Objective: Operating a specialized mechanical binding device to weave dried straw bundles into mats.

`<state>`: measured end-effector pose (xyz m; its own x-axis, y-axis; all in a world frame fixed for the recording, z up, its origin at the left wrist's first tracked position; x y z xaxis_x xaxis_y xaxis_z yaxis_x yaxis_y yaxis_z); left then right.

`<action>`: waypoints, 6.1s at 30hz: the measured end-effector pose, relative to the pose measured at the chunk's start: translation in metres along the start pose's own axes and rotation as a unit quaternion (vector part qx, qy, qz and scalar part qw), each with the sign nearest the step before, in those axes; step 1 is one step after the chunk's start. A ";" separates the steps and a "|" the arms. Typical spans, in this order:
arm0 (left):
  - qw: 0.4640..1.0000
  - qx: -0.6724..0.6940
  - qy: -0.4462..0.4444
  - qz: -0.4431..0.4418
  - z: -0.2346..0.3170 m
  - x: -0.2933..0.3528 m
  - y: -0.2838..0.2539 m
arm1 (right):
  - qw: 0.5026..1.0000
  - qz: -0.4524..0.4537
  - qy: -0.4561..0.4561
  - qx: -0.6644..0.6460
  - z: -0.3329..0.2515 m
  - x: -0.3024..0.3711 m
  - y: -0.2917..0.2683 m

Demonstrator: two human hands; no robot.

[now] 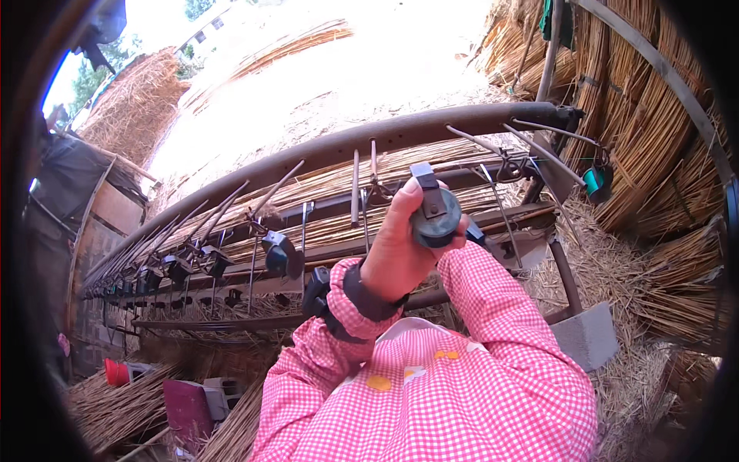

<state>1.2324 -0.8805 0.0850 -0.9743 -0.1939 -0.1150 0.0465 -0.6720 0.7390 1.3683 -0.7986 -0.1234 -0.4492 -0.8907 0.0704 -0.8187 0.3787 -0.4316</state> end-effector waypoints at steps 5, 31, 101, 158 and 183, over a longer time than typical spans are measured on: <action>0.989 -0.143 -0.022 0.011 -0.008 0.032 -0.012 | 0.989 -0.073 0.127 -0.034 0.027 -0.043 0.040; 0.330 -0.880 0.335 -0.065 -0.046 0.061 -0.030 | 0.683 -0.529 -0.201 -0.462 -0.244 0.227 0.083; 0.474 -0.857 -0.199 0.048 -0.015 0.012 -0.173 | 0.643 -0.273 0.051 -0.714 -0.122 0.085 0.006; 0.954 -0.252 -0.155 -0.048 -0.038 0.062 -0.078 | 0.904 0.199 -0.047 0.376 -0.065 0.101 -0.038; 0.961 -0.212 0.037 -0.171 0.066 0.039 0.013 | 0.789 -0.265 -0.039 -0.552 -0.122 0.088 0.017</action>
<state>1.1805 -0.8500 0.1338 -0.9308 0.0501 -0.3621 -0.1723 -0.9338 0.3137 1.2710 -0.8402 -0.0144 0.0489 -0.9942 -0.0963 -0.7160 -0.1021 0.6906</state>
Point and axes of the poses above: each hand's wrist, its own x-axis away from the middle knuckle, its own y-axis out of the palm, z = x × y, the point moved 8 cm from there along -x, towards the middle knuckle, and after that the axes turned 2 degrees about -x, right-handed, at the moved point
